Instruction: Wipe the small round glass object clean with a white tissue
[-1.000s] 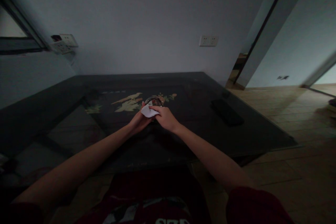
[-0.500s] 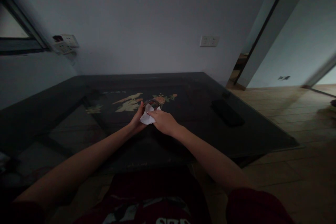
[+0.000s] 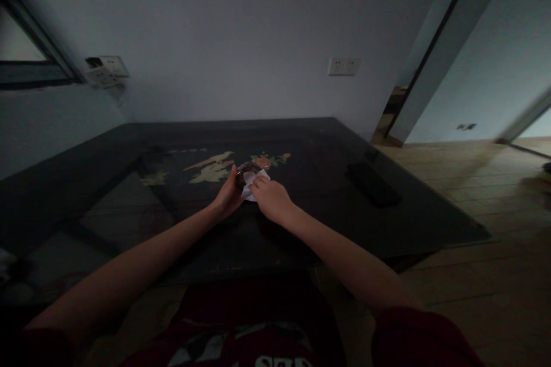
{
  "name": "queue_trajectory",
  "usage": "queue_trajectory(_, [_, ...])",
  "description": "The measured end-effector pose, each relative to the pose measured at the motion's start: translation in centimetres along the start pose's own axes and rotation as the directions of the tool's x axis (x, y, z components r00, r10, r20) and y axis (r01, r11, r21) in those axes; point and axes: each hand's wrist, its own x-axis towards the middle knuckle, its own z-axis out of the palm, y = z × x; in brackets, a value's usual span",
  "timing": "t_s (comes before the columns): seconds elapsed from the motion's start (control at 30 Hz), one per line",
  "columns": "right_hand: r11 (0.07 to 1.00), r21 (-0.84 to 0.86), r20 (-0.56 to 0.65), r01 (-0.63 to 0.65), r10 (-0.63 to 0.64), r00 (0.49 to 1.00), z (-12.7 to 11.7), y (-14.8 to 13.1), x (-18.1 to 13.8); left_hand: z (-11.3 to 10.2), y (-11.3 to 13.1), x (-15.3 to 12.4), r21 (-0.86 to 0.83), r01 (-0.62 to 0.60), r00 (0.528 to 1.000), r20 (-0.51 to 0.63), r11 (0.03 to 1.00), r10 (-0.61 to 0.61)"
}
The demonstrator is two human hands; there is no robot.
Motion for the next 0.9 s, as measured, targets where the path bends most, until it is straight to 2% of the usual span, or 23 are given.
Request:
queue_trajectory(0.13, [0.981, 0.195, -0.028, -0.005, 0.011, 1.000, 0.5, -0.2, 0.0, 0.4, 0.4, -0.6, 0.025, 0.004, 1.000, -0.017, 1.000, -0.004])
queue_trajectory(0.27, [0.919, 0.394, -0.039, 0.002, 0.015, 0.999, 1.6, -0.5, 0.3, 0.4, 0.7, -1.0, 0.034, -0.004, 0.999, -0.048, 0.999, 0.005])
queue_trajectory(0.37, [0.885, 0.466, -0.038, 0.021, -0.004, 0.999, 2.2, -0.7, 0.5, 0.3, 0.8, -1.0, 0.016, 0.009, 0.999, -0.041, 1.000, -0.009])
queue_trajectory(0.47, [0.912, 0.409, -0.023, 0.019, -0.011, 1.000, 2.1, -0.8, 0.4, 0.2, 0.8, -0.9, 0.013, 0.002, 0.998, -0.064, 1.000, -0.001])
queue_trajectory(0.6, [0.974, 0.226, 0.035, 0.013, -0.021, 0.999, 0.6, -0.1, 0.2, 0.4, 0.6, -0.7, 0.027, -0.014, 0.993, -0.117, 1.000, 0.017])
queue_trajectory(0.77, [0.997, 0.010, 0.055, 0.072, -0.072, 0.996, -1.0, 1.0, 0.1, 0.1, 0.6, -0.4, 0.041, 0.029, 0.999, -0.043, 0.999, -0.027])
queue_trajectory(0.9, [0.997, -0.032, 0.042, 0.074, -0.072, 0.996, -1.0, 0.8, 0.0, -0.1, 0.8, -0.3, 0.083, 0.020, 0.998, -0.061, 0.996, -0.015])
